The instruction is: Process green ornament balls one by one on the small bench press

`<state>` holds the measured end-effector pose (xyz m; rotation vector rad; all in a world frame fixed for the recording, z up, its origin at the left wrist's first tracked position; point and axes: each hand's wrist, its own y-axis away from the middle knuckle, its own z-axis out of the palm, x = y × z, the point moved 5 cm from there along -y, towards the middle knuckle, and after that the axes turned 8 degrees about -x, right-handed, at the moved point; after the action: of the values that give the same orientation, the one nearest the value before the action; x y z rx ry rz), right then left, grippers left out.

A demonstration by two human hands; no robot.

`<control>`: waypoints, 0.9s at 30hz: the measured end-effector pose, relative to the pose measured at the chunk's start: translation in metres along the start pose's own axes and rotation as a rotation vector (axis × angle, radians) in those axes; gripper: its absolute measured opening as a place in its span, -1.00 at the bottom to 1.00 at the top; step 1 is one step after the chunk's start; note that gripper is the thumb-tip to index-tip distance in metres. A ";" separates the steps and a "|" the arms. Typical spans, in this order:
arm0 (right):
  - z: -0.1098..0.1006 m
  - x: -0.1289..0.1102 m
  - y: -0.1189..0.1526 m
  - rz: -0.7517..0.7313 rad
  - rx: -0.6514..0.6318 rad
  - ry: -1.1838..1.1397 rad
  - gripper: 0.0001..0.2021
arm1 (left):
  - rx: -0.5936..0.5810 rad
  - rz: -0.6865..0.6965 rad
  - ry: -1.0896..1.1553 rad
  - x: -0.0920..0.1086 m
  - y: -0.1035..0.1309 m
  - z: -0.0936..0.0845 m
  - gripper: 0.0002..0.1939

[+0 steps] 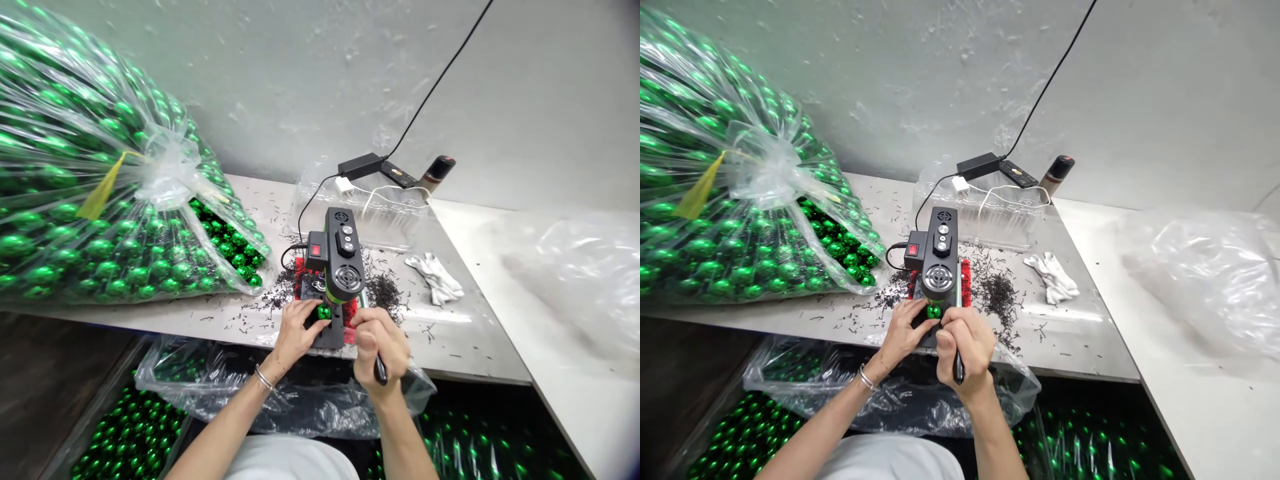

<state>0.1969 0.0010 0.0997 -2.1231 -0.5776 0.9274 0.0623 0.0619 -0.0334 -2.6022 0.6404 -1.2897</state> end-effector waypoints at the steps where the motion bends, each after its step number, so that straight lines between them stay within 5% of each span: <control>1: 0.005 0.005 0.007 -0.017 0.033 -0.006 -0.70 | 0.000 0.007 -0.005 0.000 0.000 0.000 -0.71; 6: 0.028 0.027 0.045 -0.122 0.125 0.025 -0.72 | -0.002 0.020 -0.021 0.002 0.001 0.000 -0.71; 12: 0.034 0.035 0.057 -0.111 0.192 0.030 -0.70 | 0.005 0.021 -0.023 0.003 0.001 0.001 -0.69; 21: 0.036 0.033 0.049 -0.163 0.132 0.034 -0.71 | -0.013 0.021 0.031 0.003 0.000 0.001 -0.67; 27: 0.005 0.008 0.010 -0.018 0.101 -0.058 -0.70 | -0.001 -0.032 0.079 0.002 -0.001 0.003 -0.65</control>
<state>0.1991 0.0023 0.0863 -2.0034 -0.5658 0.9909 0.0657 0.0623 -0.0334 -2.5834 0.6154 -1.4084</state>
